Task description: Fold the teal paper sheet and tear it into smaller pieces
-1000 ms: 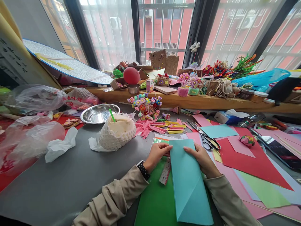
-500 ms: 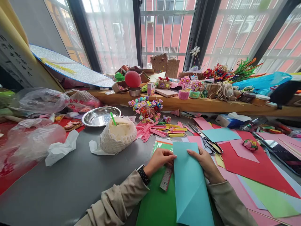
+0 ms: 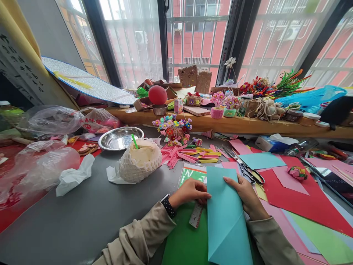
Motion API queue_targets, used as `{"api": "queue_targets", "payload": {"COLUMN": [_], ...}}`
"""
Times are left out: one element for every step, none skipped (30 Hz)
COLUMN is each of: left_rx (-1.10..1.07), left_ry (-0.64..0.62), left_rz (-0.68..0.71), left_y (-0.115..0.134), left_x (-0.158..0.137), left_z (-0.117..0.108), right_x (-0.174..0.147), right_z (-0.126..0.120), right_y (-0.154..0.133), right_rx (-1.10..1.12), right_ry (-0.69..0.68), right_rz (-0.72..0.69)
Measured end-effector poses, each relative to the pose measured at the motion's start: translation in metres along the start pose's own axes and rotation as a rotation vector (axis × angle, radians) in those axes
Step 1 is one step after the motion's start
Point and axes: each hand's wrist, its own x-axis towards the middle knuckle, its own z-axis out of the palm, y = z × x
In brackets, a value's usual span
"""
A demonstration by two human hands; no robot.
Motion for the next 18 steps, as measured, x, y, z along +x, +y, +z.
{"api": "queue_targets", "payload": {"left_rx": [0.010,0.020,0.029,0.038,0.046,0.054,0.060,0.065,0.072,0.079,0.083,0.083,0.081,0.075,0.065,0.053,0.044,0.037], "left_ry": [-0.010,-0.018,-0.025,-0.033,-0.040,-0.045,-0.052,-0.057,-0.061,-0.067,-0.071,-0.074,-0.074,-0.069,-0.059,-0.044,-0.024,0.004], "left_rz": [0.000,0.002,0.003,0.004,0.008,0.012,0.015,0.016,0.019,0.024,0.030,0.036,0.042,0.047,0.049,0.048,0.051,0.057], "left_y": [-0.0004,-0.0006,-0.0004,-0.0001,0.0005,0.0013,0.0022,0.0031,0.0039,0.0046,0.0051,0.0054,0.0054,0.0052,0.0047,0.0042,0.0037,0.0034], "left_x": [0.0001,0.0001,0.0000,-0.0003,-0.0006,-0.0011,-0.0017,-0.0023,-0.0029,-0.0034,-0.0038,-0.0041,-0.0043,-0.0043,-0.0041,-0.0037,-0.0033,-0.0028], "left_z": [-0.0002,-0.0002,-0.0002,-0.0001,0.0000,0.0001,0.0002,0.0003,0.0004,0.0005,0.0007,0.0009,0.0011,0.0013,0.0015,0.0016,0.0017,0.0016], "right_x": [-0.0005,-0.0009,-0.0013,-0.0016,-0.0018,-0.0020,-0.0022,-0.0024,-0.0026,-0.0028,-0.0030,-0.0032,-0.0034,-0.0037,-0.0040,-0.0043,-0.0047,-0.0050], "right_z": [0.0004,0.0008,0.0012,0.0016,0.0019,0.0021,0.0023,0.0024,0.0025,0.0025,0.0025,0.0025,0.0024,0.0023,0.0022,0.0021,0.0021,0.0022], "right_y": [-0.0009,-0.0017,-0.0024,-0.0030,-0.0035,-0.0040,-0.0046,-0.0052,-0.0059,-0.0067,-0.0074,-0.0081,-0.0087,-0.0091,-0.0094,-0.0094,-0.0093,-0.0091], "right_rx": [0.006,0.015,0.026,0.036,0.045,0.051,0.056,0.058,0.059,0.058,0.056,0.054,0.051,0.049,0.048,0.047,0.042,0.035], "right_ry": [0.007,0.016,0.025,0.034,0.044,0.054,0.063,0.073,0.082,0.090,0.095,0.100,0.101,0.099,0.090,0.072,0.046,0.012], "right_rz": [0.001,0.000,-0.002,-0.005,-0.006,-0.007,-0.005,-0.001,0.004,0.006,0.007,0.006,0.006,0.006,0.007,0.011,0.017,0.025]}}
